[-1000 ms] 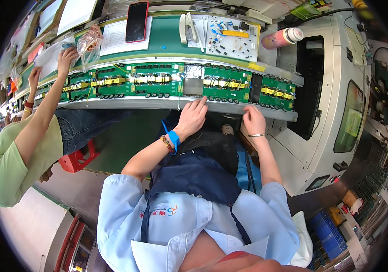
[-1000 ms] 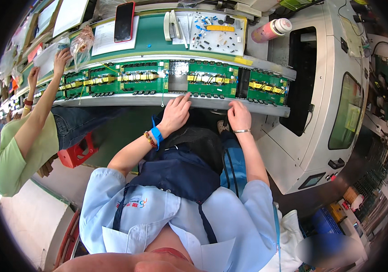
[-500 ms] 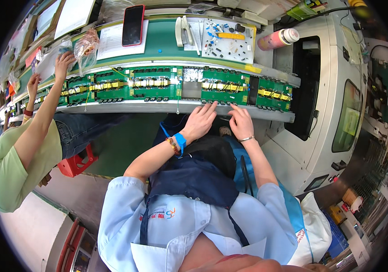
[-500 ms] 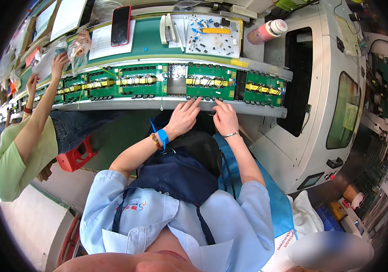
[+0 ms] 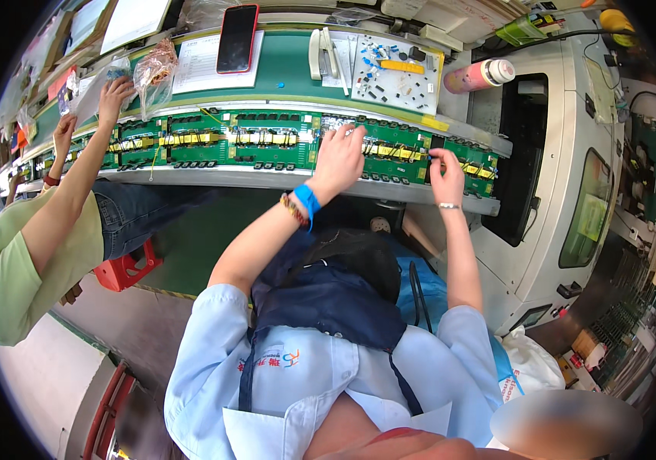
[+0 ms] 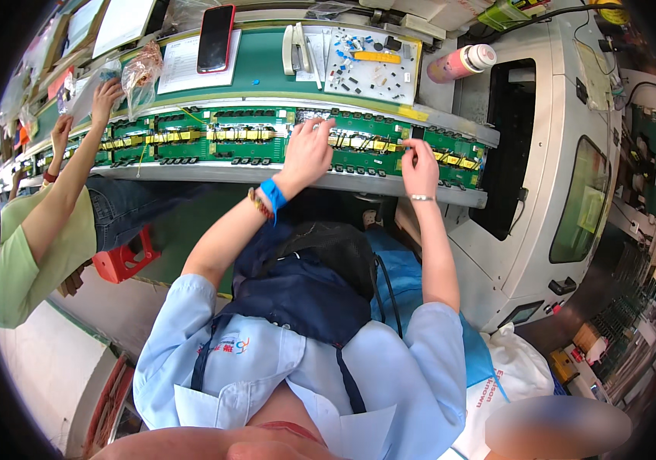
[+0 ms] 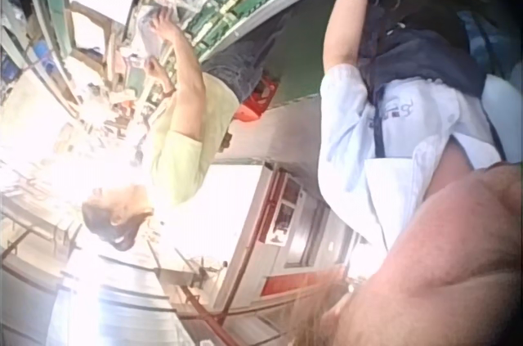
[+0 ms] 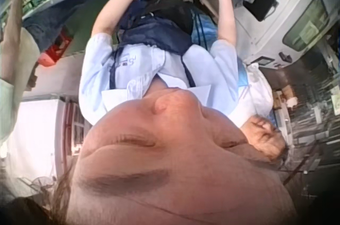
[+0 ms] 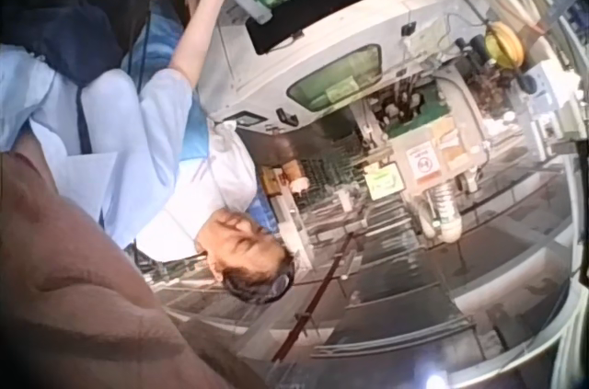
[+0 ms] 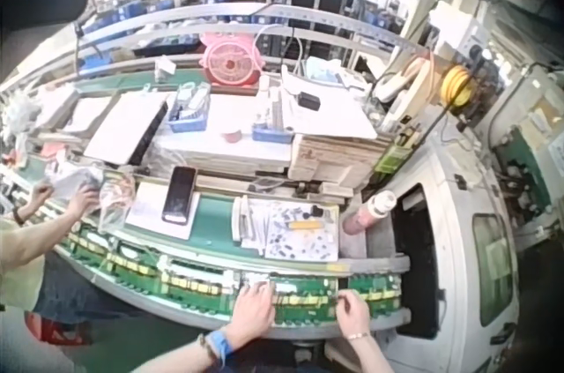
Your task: The recorder is assembling electronic components onto PCB boards on a conveyor belt.
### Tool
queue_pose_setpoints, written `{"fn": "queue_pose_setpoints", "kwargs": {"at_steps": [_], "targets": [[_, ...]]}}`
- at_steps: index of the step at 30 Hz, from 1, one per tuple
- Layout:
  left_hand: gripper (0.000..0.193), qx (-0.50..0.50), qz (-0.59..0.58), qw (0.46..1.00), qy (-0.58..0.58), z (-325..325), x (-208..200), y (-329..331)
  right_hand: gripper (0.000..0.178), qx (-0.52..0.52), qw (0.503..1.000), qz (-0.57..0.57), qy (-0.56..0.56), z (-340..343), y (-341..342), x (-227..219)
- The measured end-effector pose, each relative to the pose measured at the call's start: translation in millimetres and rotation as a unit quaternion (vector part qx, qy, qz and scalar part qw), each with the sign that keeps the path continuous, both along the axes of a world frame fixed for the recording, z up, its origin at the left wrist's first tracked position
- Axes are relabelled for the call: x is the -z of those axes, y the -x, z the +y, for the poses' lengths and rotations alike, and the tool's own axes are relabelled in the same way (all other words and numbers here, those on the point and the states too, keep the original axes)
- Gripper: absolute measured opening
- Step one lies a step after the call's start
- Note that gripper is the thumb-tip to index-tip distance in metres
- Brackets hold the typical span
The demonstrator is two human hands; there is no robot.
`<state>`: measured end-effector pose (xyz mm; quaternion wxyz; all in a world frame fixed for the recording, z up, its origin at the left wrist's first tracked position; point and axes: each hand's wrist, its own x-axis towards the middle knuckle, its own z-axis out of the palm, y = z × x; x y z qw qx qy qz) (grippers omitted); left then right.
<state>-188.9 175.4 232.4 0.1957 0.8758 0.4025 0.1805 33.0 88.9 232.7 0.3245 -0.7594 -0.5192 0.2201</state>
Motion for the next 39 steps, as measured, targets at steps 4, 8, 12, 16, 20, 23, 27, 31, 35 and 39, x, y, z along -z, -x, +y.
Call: {"fn": "queue_pose_setpoints", "kwargs": {"at_steps": [4, 8, 12, 16, 20, 23, 27, 31, 35, 39], "targets": [[0.039, 0.0, 0.023, 0.999, -0.022, 16.6, 18.9, 0.0, 0.014, -0.018, 0.998, 0.053, 0.04, 37.6, 1.8, 1.3], [0.035, 0.025, 0.05, 0.997, -0.055, 14.7, 25.3, -2.7, 0.016, -0.065, 0.995, 0.065, 0.027, 76.1, 7.2, 18.7], [0.031, 0.022, 0.059, 0.997, -0.05, 15.4, 23.1, -7.4, 0.015, -0.16, 0.981, -0.001, 0.114, 117.3, 30.0, 10.8], [0.036, 0.006, 0.036, 0.999, -0.04, 12.6, 13.5, -5.9, 0.012, -0.25, 0.961, -0.033, 0.112, 138.2, 38.0, 30.0], [0.033, -0.007, -0.05, 0.999, 0.007, -4.8, -3.3, 20.3, 0.012, -0.295, 0.94, -0.078, 0.155, 149.1, 45.3, 29.1], [0.031, -0.019, -0.082, 0.996, 0.014, -20.8, -9.5, 47.1, 0.011, -0.309, 0.93, -0.097, 0.173, 152.8, 48.0, 32.1], [0.029, -0.053, -0.12, 0.991, 0.035, -33.5, -11.5, 73.6, 0.008, -0.327, 0.921, -0.115, 0.177, 153.2, 51.2, 32.3], [0.026, -0.085, -0.134, 0.987, 0.034, -37.0, -17.7, 100.4, 0.007, -0.309, 0.935, -0.113, 0.13, 151.6, 41.4, 37.0], [0.026, -0.133, -0.097, 0.986, 0.028, -37.7, -17.3, 129.8, 0.007, -0.196, 0.977, -0.067, 0.055, 144.7, 35.7, 1.1], [0.027, -0.138, -0.082, 0.987, 0.023, -31.4, -10.8, 134.9, 0.013, -0.115, 0.925, 0.309, 0.187, 98.0, 96.6, -36.7]]}}
